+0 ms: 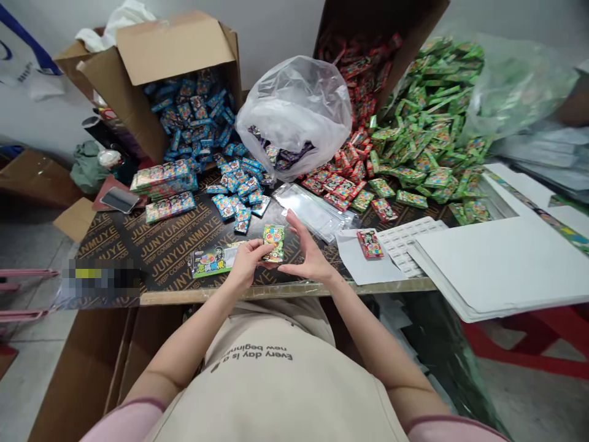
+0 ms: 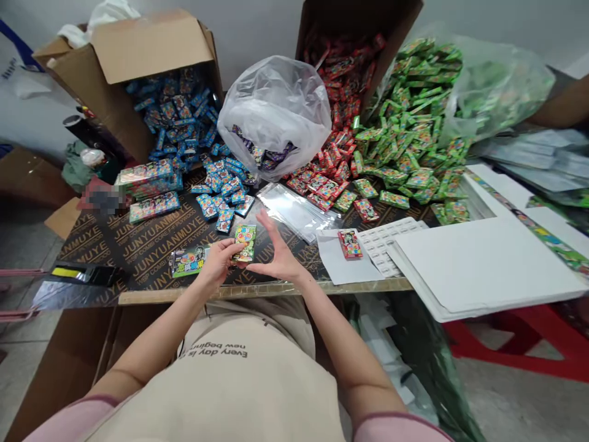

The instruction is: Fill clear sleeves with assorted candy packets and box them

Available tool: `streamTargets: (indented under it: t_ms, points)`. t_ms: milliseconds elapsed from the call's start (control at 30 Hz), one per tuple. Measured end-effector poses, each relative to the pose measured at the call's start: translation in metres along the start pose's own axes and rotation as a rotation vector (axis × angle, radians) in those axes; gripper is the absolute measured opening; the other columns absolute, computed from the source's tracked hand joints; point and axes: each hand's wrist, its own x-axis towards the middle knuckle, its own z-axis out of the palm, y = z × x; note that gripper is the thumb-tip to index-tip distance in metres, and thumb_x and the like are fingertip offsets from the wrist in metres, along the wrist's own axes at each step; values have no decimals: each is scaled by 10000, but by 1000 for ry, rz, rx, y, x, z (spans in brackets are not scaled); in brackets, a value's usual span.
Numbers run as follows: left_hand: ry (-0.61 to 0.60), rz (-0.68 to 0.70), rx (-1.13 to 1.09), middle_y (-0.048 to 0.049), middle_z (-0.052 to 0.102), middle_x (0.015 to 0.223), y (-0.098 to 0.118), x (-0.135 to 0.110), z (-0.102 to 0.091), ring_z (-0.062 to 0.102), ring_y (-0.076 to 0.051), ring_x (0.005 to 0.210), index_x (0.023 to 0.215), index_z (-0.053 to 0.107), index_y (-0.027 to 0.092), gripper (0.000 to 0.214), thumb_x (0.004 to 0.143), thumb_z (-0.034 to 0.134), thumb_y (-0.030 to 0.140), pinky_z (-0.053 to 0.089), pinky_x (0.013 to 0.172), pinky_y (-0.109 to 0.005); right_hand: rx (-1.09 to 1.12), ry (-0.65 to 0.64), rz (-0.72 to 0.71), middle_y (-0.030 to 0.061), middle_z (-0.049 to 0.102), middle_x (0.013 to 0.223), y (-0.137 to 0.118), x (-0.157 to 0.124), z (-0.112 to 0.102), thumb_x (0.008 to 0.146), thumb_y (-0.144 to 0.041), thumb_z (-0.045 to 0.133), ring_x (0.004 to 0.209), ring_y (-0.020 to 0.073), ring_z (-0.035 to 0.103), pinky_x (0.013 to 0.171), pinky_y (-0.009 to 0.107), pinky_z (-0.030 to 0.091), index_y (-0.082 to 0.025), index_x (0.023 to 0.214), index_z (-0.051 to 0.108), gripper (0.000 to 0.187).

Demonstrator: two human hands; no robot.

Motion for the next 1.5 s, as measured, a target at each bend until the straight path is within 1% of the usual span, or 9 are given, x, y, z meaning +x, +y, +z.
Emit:
streamTargets:
  t_ms: [267,367,567,800,967,1100,1233,1333,1500]
  points:
    - [161,231,-16,22,662,642,0,3,-25,586,-106,537,938,666,139,517,488,865,297,477,561,-232,-548,-16,-91,102,599,1083,-4,-7,22,664,-605,744,1067,339,539,999,554,351,-285,1406,464,855]
    - [234,255,-84,13,689,697,5,3,-43,626,-126,587,1087,601,149,699,467,881,307,506,615,-256,-510,-106,-129,62,622,886,-1,-12,27,747,-590,692,911,277,579,926,501,405,-292,1200,636,545]
    - [88,170,49,82,582,529,7,-2,-54,536,-86,474,1162,559,126,786,464,889,271,426,531,-207,-483,-137,-189,135,307,1522,-1,-7,32,690,-595,733,1372,378,325,1078,550,304,-285,1447,375,893]
    - [12,168,27,91,561,553,-4,-4,-41,506,-58,488,1192,542,126,772,513,878,277,403,536,-184,-361,-53,-239,87,547,1318,0,-1,44,690,-385,700,1246,324,486,1072,520,334,-298,1437,344,831]
    - [3,157,7,36,640,667,6,-2,-61,585,-89,584,1150,590,142,645,591,836,350,458,583,-204,-240,43,-175,79,534,1342,8,-3,38,661,-366,748,1274,324,467,1102,518,320,-295,1369,416,785]
    - [145,261,111,-35,716,845,17,3,-82,649,-141,764,1067,655,159,534,624,817,410,499,694,-242,180,88,35,90,547,1329,26,-1,39,661,-554,761,1250,310,512,1083,523,369,-315,1421,315,913]
    - [-76,80,99,-76,722,798,4,3,-67,659,-175,746,894,712,129,492,686,732,575,501,699,-277,569,97,111,62,548,1335,29,3,56,628,-664,738,1232,290,538,1031,495,448,-382,1459,197,1031]
    - [-204,-101,-136,-79,705,746,-11,1,-47,664,-198,717,829,694,131,522,676,707,629,511,674,-305,569,24,108,46,483,1409,23,1,69,614,-634,769,1226,286,543,1007,494,473,-422,1477,135,1093]
    - [5,-24,-211,24,612,593,-14,-1,-44,556,-91,536,680,604,142,358,548,861,352,455,573,-220,188,15,3,74,316,1531,23,-10,59,636,-545,800,1414,313,315,1145,540,299,-356,1505,134,1111]
